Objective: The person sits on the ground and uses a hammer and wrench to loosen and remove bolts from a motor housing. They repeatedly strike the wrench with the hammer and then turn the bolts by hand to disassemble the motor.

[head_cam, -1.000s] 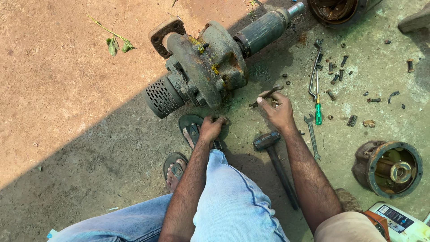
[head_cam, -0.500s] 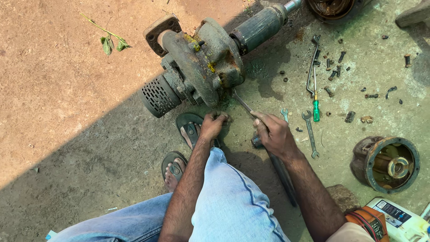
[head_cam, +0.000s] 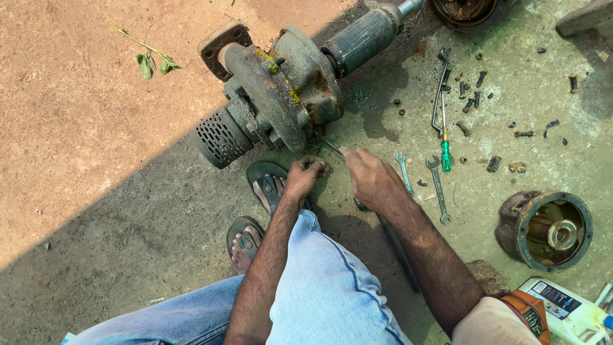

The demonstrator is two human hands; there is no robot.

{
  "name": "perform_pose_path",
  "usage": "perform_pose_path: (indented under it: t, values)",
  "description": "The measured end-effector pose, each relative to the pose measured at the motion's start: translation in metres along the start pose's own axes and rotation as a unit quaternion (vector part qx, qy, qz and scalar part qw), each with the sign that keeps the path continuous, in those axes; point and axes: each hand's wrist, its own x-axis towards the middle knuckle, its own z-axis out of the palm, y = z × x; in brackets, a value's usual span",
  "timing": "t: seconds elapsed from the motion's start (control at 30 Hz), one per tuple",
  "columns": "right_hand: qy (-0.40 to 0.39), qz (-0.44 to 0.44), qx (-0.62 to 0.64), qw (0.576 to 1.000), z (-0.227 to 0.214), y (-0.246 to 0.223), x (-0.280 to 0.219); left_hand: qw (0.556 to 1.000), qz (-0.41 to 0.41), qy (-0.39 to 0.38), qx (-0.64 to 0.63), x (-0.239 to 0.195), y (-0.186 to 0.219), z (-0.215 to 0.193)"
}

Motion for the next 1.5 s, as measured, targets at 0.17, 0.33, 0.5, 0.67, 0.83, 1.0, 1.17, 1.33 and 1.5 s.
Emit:
perform_pose_path:
  t: [0.17,0.33,0.5,0.67,0.83,1.0,1.17,1.33,1.5]
  values:
    - [-0.016,0.034,-0.001,0.999,-0.006,-0.005,0.016,0.999,0.019,-0.019,-0.025,0.003,-0.001,0.002]
    - [-0.067,0.061,-0.041,0.995,-0.002,0.003,0.04,0.999,0.006,-0.02,-0.027,0.002,0.004,0.007]
    - [-0.011,0.01,-0.05,0.999,0.012,0.01,0.027,1.0,-0.008,-0.008,-0.011,0.003,0.013,0.005]
    - [0.025,0.001,-0.02,0.999,0.022,0.007,0.004,0.999,0.02,-0.017,-0.046,-0.001,0.002,0.004]
    - [-0.134,0.129,-0.04,0.982,0.016,0.009,0.039,0.999,0.005,-0.017,-0.045,0.002,0.0,0.012]
    - [0.059,0.0,-0.07,0.996,0.034,0.005,0.021,0.999,-0.002,-0.017,-0.042,0.0,0.0,0.016]
    - [-0.036,0.101,0.007,0.994,0.041,0.003,0.023,0.996,0.052,-0.002,-0.07,0.001,0.004,0.014]
    - [0.054,0.06,-0.008,0.997,0.044,0.011,0.021,0.999,-0.025,-0.012,-0.044,-0.007,0.007,0.022]
    - [0.075,0.063,0.012,0.995,0.064,0.013,0.022,0.999,0.017,0.0,-0.043,-0.009,0.013,0.023]
